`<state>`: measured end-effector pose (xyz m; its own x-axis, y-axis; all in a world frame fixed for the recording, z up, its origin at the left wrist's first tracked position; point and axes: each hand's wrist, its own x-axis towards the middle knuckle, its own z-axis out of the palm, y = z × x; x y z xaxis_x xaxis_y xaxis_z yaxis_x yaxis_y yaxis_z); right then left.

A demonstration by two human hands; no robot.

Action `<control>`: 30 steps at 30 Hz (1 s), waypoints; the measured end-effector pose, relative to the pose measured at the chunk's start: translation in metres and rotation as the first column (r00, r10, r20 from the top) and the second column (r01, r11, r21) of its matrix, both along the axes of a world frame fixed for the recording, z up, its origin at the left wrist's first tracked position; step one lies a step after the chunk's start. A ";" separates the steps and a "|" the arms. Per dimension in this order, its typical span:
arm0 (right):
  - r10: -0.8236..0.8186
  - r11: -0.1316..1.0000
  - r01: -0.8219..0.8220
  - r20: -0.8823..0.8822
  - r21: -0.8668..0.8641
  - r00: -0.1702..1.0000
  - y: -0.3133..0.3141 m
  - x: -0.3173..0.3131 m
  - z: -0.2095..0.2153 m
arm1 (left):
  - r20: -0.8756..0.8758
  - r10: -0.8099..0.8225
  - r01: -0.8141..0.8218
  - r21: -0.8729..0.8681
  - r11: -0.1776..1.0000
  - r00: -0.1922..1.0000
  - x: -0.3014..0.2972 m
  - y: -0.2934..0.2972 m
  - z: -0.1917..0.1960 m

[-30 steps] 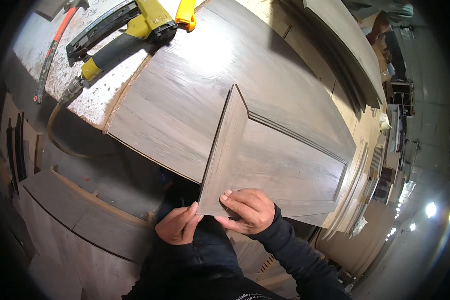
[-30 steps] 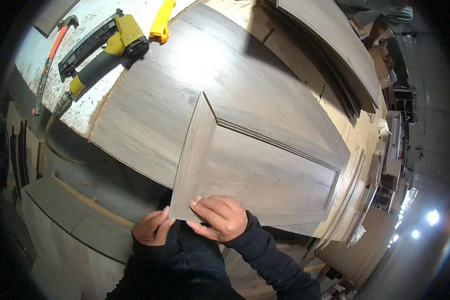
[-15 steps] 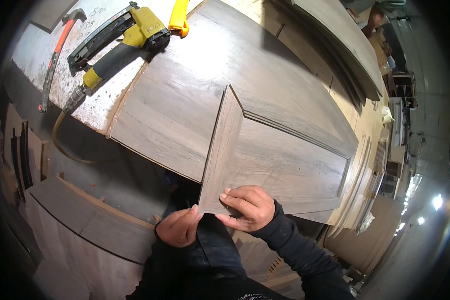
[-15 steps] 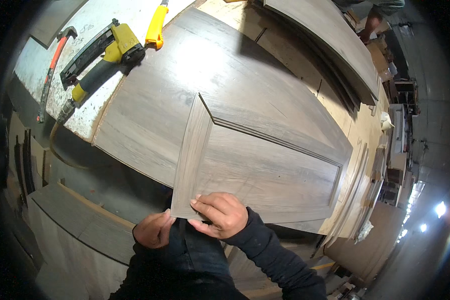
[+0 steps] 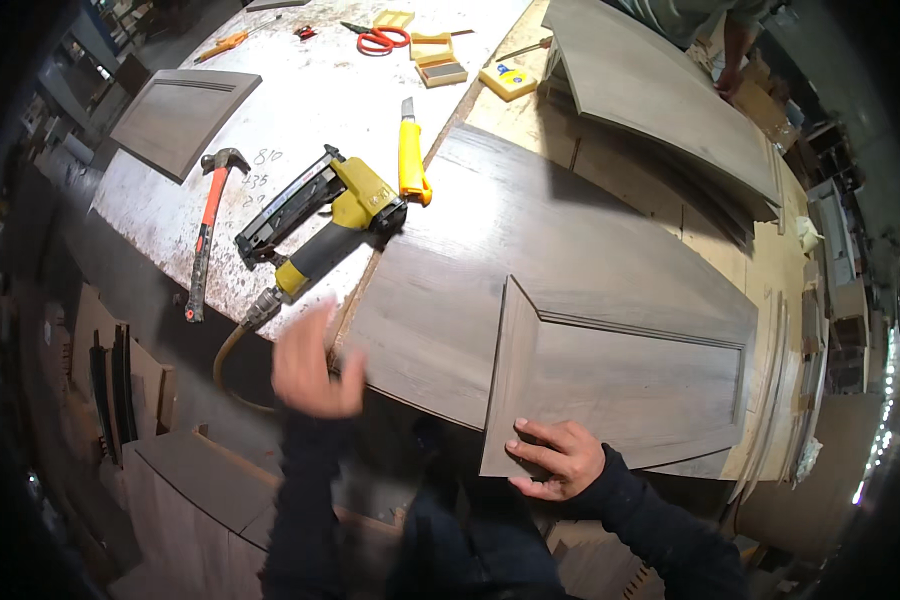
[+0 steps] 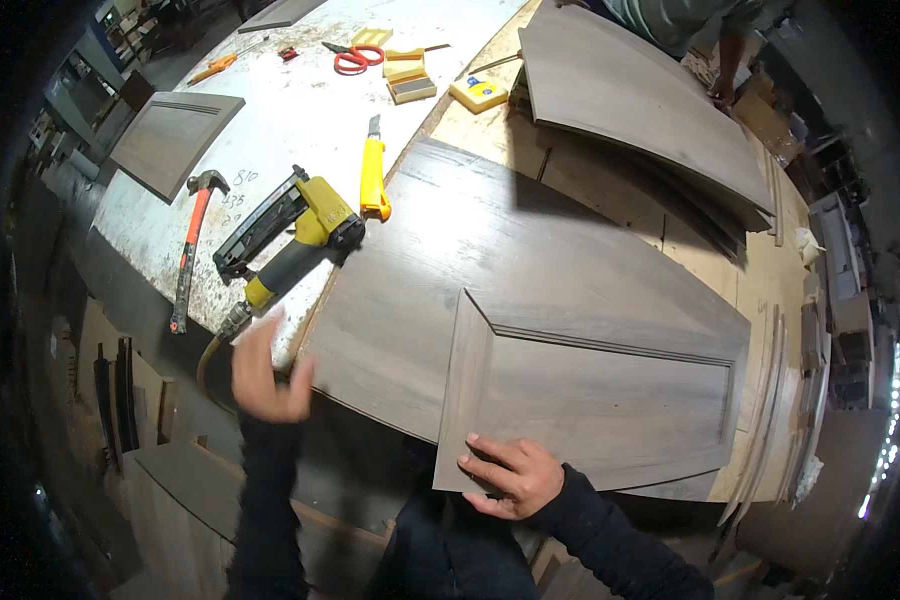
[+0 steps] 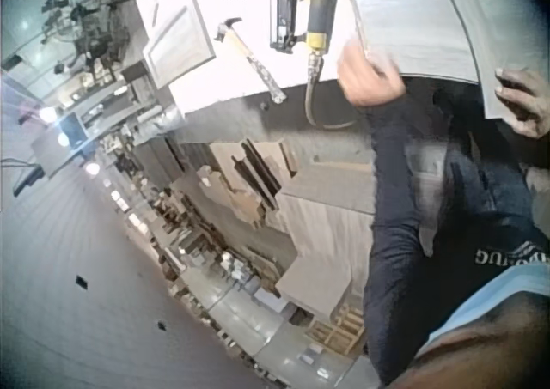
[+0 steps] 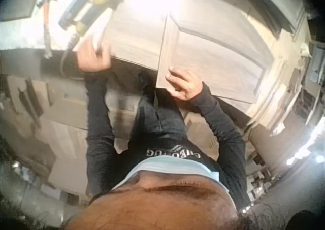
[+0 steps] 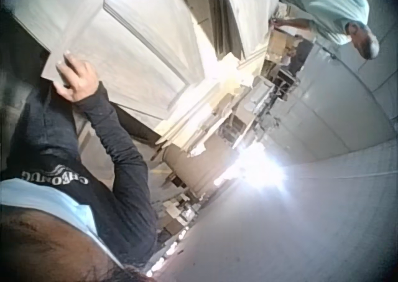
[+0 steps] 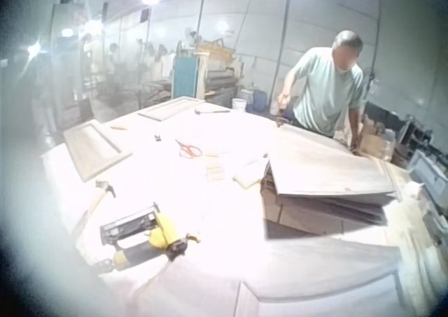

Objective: Assembling decorative trim onto wooden cabinet door panels using a pneumatic nail gun and hammer.

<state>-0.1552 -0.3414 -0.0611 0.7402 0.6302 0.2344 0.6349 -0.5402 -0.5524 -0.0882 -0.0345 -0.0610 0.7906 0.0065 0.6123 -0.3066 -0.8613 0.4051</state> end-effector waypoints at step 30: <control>-0.006 0.999 0.002 -0.071 -0.053 0.997 0.010 0.000 0.002 | -0.703 -0.688 0.155 -0.671 0.725 0.181 -0.079 0.031 -0.016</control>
<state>-0.1548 -0.3316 -0.0590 0.7562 0.6375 0.1472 0.5928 -0.5724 -0.5666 -0.1675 -0.0031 -0.0772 0.7389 -0.5316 -0.4141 0.2044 -0.4087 0.8895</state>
